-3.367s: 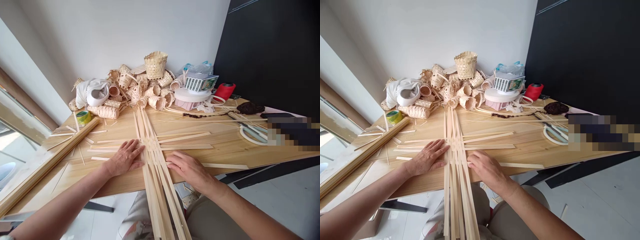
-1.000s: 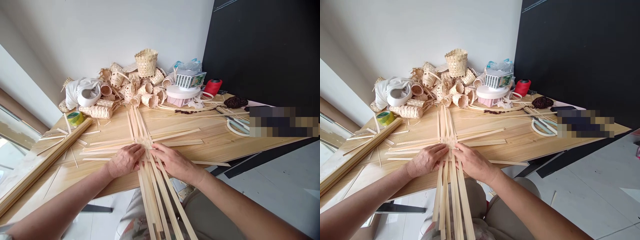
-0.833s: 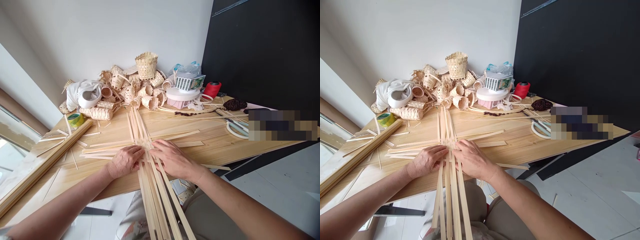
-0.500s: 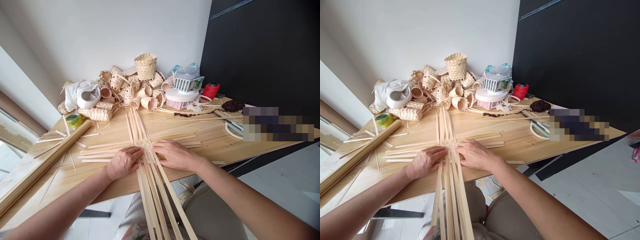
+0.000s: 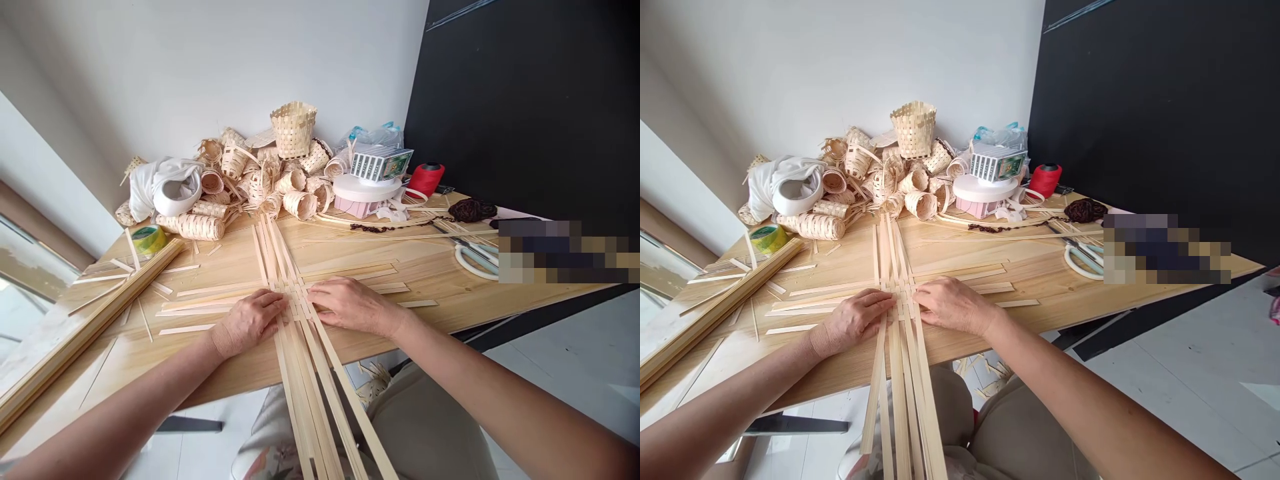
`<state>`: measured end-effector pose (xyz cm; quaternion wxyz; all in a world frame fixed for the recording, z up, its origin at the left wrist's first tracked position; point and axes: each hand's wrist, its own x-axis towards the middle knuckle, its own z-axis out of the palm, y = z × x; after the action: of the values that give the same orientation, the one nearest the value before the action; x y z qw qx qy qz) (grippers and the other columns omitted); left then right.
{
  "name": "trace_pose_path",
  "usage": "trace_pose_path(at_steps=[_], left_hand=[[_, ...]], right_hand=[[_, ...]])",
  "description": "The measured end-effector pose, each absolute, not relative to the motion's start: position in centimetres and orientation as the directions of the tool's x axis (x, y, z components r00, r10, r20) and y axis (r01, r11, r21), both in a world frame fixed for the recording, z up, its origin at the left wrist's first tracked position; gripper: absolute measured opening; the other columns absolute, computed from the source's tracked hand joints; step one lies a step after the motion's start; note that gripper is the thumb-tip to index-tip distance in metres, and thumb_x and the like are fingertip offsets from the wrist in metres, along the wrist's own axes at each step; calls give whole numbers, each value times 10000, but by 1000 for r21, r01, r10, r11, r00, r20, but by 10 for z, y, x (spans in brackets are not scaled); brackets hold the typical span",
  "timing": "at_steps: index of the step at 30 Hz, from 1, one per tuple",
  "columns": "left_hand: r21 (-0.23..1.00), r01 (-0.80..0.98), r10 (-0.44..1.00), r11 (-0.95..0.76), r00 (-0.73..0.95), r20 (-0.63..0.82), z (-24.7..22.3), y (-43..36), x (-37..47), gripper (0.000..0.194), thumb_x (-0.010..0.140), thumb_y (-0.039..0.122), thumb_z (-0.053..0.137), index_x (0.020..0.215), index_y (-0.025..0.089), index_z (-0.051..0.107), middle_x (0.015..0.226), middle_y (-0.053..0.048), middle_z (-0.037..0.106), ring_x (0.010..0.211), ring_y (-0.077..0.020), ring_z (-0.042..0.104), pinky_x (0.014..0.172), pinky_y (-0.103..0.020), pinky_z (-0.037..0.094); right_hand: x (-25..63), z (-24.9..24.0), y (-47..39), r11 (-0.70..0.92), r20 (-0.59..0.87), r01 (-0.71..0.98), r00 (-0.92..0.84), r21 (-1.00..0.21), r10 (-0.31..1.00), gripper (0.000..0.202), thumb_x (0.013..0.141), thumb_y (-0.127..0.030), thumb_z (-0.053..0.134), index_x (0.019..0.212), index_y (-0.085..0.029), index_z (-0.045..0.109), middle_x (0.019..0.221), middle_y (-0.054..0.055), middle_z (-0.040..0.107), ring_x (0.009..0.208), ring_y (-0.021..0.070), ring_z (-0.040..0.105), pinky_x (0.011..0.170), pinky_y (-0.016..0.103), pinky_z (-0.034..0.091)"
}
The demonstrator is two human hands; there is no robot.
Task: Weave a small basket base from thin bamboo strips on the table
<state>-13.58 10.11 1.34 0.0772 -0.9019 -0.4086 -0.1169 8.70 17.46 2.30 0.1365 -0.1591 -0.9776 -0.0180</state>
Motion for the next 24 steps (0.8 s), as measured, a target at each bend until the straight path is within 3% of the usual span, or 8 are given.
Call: trace_pose_path(at_steps=[10,14,19,24], left_hand=[[-60,787,767,-614,613,189,19,99,-133,420,796,296,477,1141,62,524,1197,-155,524,1051,-234,515,909,-332,444],[-99,788,772,-607,615,161,20,100,-132,479,765,285,495,1177,40,494,1217,-165,520,1085,-239,503,993,-357,365],[-100,768,749,-633,640,169,21,102,-134,460,793,289,453,1182,46,488,1203,-158,537,1050,-233,522,940,-356,413],[-97,764,742,-638,644,185,21,103,-135,425,813,271,434,1186,71,484,1199,-149,541,1058,-229,510,911,-363,437]], right_hand=[[93,10,172,950,388,310,-871,-46,303,194,740,-108,525,906,-181,593,1027,93,610,864,218,601,727,350,503],[92,10,178,967,391,249,-885,-61,252,240,721,-129,555,949,-192,592,1020,78,618,948,231,576,804,370,485],[91,16,182,953,341,278,-890,-118,301,227,734,-171,555,955,-199,600,1039,68,611,951,213,574,787,335,482],[89,20,184,953,337,286,-892,-98,302,182,727,-177,563,898,-198,621,975,57,635,904,199,585,791,319,463]])
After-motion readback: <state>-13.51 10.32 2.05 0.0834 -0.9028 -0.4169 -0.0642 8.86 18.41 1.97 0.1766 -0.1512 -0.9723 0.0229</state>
